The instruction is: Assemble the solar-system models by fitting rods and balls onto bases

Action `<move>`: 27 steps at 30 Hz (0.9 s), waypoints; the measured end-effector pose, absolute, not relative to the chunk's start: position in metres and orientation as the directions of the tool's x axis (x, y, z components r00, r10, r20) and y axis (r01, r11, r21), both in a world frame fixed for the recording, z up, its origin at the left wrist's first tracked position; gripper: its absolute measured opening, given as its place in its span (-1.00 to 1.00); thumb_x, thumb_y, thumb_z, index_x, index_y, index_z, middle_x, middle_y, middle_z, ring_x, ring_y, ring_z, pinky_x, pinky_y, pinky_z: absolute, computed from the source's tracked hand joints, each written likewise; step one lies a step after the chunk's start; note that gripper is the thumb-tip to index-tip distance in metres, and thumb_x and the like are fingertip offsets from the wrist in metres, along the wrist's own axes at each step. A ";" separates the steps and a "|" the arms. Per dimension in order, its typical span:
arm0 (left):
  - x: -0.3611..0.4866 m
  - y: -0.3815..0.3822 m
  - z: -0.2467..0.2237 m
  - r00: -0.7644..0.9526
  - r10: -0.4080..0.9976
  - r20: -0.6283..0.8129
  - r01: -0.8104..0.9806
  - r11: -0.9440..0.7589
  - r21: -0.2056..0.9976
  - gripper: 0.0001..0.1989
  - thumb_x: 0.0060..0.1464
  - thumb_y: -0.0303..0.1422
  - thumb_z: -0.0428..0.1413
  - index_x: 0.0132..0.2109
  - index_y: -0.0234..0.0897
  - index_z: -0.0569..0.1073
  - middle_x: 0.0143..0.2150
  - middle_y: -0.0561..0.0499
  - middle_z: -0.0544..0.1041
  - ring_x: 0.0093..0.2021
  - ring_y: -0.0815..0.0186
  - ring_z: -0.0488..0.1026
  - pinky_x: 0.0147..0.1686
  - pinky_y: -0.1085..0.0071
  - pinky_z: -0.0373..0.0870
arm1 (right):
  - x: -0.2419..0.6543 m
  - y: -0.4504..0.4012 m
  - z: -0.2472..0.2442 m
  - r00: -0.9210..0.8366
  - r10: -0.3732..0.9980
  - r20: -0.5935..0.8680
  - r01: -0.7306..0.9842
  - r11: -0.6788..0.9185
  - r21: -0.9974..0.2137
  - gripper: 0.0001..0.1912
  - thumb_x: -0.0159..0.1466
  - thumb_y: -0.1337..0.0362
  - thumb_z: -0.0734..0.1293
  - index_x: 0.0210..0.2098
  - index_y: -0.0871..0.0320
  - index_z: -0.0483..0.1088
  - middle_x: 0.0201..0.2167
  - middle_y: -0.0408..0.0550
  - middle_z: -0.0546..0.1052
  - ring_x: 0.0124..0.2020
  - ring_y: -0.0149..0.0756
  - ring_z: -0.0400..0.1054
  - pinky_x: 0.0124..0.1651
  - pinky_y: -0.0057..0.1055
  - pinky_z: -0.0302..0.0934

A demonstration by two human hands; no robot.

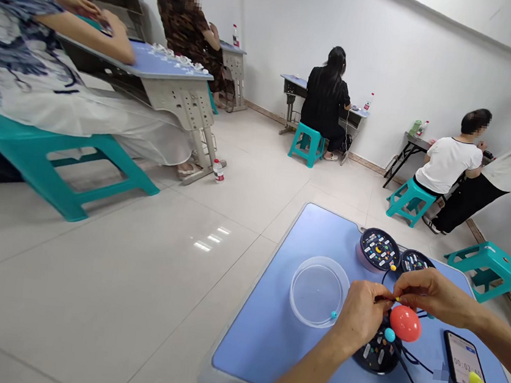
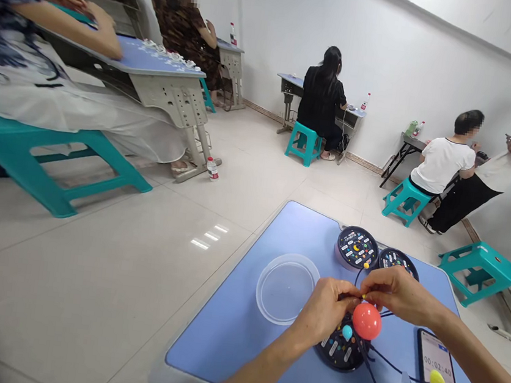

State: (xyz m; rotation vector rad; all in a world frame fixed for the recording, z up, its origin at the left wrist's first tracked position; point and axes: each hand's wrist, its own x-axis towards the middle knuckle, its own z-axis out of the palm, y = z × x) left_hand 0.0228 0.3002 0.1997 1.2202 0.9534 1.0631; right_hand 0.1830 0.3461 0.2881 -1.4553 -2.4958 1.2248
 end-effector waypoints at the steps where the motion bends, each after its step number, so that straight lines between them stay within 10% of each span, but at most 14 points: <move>1: 0.023 0.300 0.199 0.248 0.969 -0.005 -0.108 0.033 0.994 -0.70 -0.05 -0.51 0.05 -0.29 -0.27 0.68 -0.57 0.12 0.31 -0.50 0.42 0.17 -0.46 0.49 0.13 | 0.183 0.346 0.287 -0.566 0.738 -0.366 0.734 0.249 -0.632 -0.83 0.23 0.24 0.29 -0.38 0.16 0.50 -0.46 -0.13 0.48 -0.44 -0.37 0.26 -0.38 -0.46 0.15; 19: 0.023 0.299 0.200 0.248 0.968 -0.046 -0.064 0.063 0.996 -0.75 -0.03 -0.52 0.05 -0.37 -0.31 0.65 -0.61 0.11 0.30 -0.54 0.42 0.19 -0.48 0.48 0.17 | 0.183 0.347 0.281 -0.533 0.746 -0.398 0.716 0.148 -0.682 -0.78 0.19 0.14 0.32 -0.41 0.17 0.50 -0.50 -0.14 0.46 -0.47 -0.39 0.25 -0.41 -0.45 0.13; 27: 0.025 0.301 0.195 0.227 0.973 -0.038 -0.063 0.054 0.997 -0.76 -0.03 -0.52 0.06 -0.36 -0.32 0.65 -0.61 0.10 0.32 -0.53 0.39 0.24 -0.45 0.46 0.24 | 0.177 0.339 0.289 -0.663 0.718 -0.210 0.707 0.510 -0.490 -0.73 0.32 0.22 0.22 -0.39 0.12 0.50 -0.41 -0.07 0.55 -0.39 -0.33 0.38 -0.33 -0.44 0.22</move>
